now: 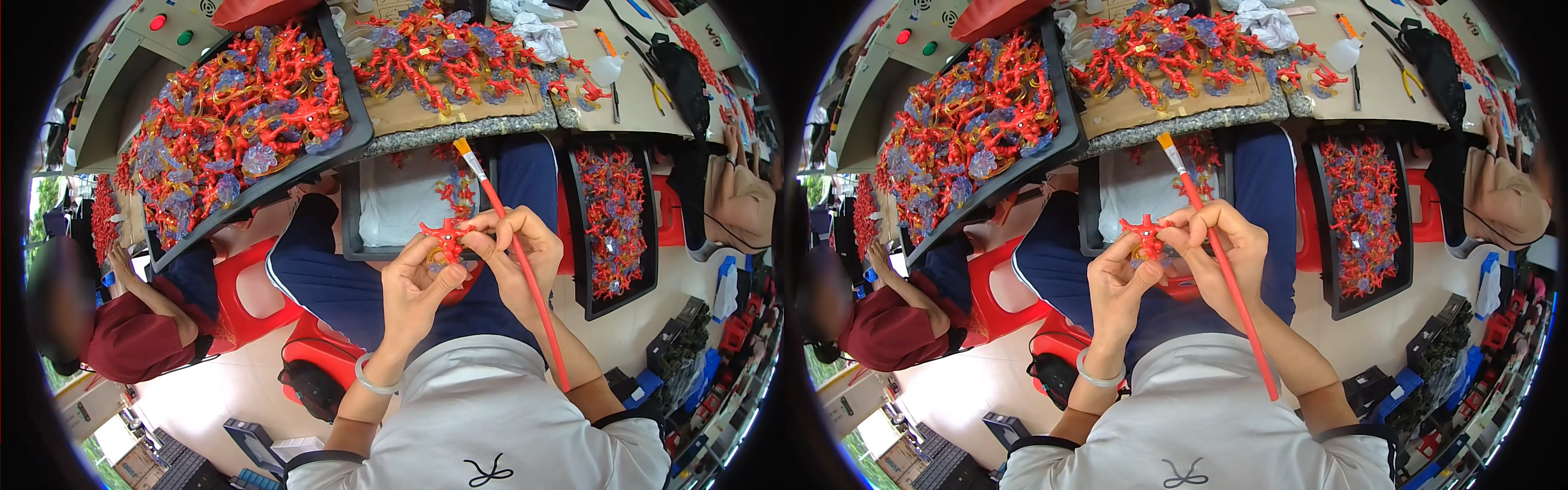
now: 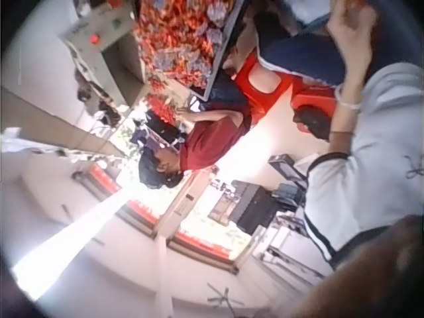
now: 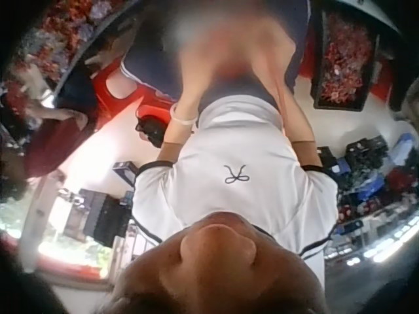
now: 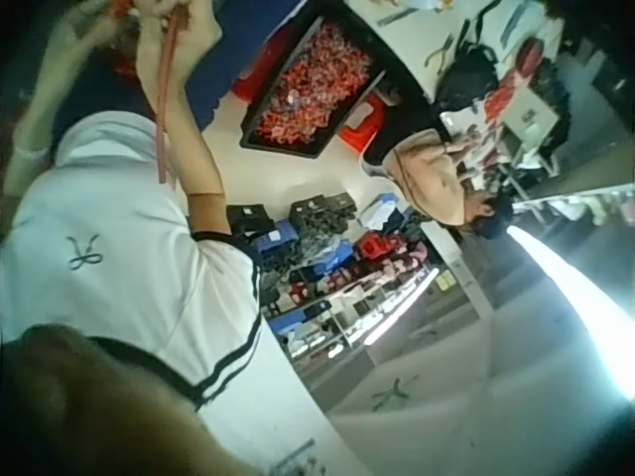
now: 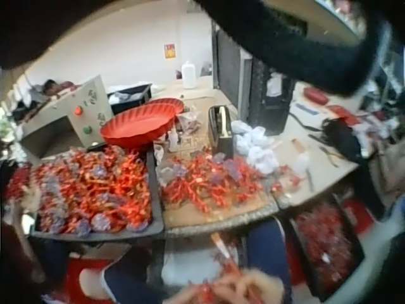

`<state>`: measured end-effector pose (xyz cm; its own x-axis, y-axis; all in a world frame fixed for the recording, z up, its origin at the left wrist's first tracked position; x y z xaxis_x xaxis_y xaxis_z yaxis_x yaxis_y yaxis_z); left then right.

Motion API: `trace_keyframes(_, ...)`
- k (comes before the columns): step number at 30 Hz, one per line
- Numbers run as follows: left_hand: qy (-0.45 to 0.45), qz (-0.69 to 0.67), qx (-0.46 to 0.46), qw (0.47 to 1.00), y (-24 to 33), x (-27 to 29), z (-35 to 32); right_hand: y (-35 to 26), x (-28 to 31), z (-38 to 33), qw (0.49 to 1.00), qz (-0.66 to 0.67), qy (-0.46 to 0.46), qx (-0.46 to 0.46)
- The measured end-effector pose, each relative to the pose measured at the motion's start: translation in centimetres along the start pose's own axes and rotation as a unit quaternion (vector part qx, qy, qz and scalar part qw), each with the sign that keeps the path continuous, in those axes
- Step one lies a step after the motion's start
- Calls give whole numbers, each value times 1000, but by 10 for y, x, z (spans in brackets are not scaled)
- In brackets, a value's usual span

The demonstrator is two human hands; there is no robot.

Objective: Painting yellow accents onto small red plastic figurines using a fine-tip brush.

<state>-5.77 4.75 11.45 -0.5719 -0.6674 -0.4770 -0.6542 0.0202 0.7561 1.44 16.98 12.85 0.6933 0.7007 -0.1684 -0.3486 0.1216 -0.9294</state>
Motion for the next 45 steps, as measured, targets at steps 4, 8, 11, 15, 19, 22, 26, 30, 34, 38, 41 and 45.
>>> trace_keyframes(4, -9, -8, 0, 1000, -4, 3, 0, 1, 5, 1, 999, 32, -3, -29)
trace_keyframes(8, 0, -11, 0, 1000, -8, 1, 3, -2, 8, 6, 995, 54, -34, -82)
trace_keyframes(11, 50, 101, -126, 985, -7, -1, 7, -2, 14, 12, 996, -9, -74, -44)
trace_keyframes(15, 158, 402, -98, 897, 5, -10, 2, 12, 10, 13, 992, -77, -100, 28)
trace_keyframes(19, 161, 457, -93, 870, 13, -15, -3, 19, 11, 10, 991, -60, -102, -68)
trace_keyframes(22, 160, 472, -103, 861, 16, -15, -4, 24, 10, 10, 991, 42, -33, -123)
trace_keyframes(26, 164, 483, -113, 852, 12, -13, -5, 26, 10, 10, 983, 89, -15, -158)
trace_keyframes(30, 167, 478, -103, 856, 10, -16, -6, 23, 14, 9, 982, 81, -21, -167)
trace_keyframes(34, 146, 493, -129, 848, 10, -20, 0, 20, 22, 11, 988, 62, -19, -139)
trace_keyframes(38, 143, 441, -152, 873, 2, -26, 5, 15, 40, 10, 985, 92, -3, -149)
trace_keyframes(41, 110, 442, -196, 868, 0, -32, 13, 19, 58, 9, 981, 107, 3, -160)
trace_keyframes(45, 126, 459, -272, 836, 6, -40, 16, 10, 66, 15, 977, 186, 14, -101)
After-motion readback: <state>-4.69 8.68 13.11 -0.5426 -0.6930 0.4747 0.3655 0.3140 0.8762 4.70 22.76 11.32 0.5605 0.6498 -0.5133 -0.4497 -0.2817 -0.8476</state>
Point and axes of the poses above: each hand's wrist, its own z-axis towards the middle knuckle, its own x-axis out of the back of the hand, y = z × x, the point moved 1 cm from there along z, towards the middle knuckle, and after that the axes turned 15 degrees about x, right-handed, at the moved point
